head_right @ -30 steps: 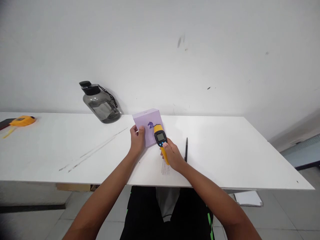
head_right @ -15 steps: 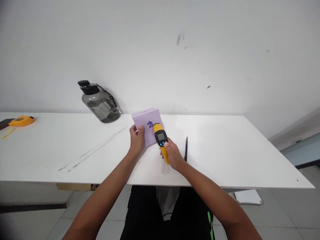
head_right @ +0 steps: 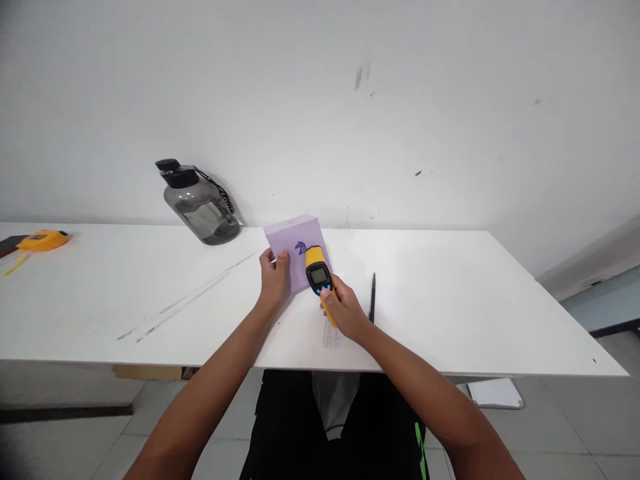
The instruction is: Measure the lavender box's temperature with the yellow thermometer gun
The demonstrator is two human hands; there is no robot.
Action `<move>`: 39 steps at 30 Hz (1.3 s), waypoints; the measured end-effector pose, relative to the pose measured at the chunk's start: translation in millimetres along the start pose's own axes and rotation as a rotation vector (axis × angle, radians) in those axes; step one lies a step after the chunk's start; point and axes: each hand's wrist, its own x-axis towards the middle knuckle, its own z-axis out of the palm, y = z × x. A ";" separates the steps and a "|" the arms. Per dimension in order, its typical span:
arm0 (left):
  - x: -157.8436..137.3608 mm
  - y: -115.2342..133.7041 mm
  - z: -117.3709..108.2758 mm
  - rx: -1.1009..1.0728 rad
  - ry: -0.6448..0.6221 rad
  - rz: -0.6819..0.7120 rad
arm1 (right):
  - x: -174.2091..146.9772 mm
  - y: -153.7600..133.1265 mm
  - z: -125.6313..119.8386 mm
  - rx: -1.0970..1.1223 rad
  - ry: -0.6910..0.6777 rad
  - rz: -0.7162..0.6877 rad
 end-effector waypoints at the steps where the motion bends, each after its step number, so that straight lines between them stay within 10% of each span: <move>1: 0.0 0.0 0.0 0.000 -0.001 -0.002 | -0.1 -0.1 0.1 -0.001 -0.003 0.000; 39: 1.7 -3.9 0.8 -0.021 0.016 -0.008 | -2.3 -10.9 2.2 -0.075 0.040 0.022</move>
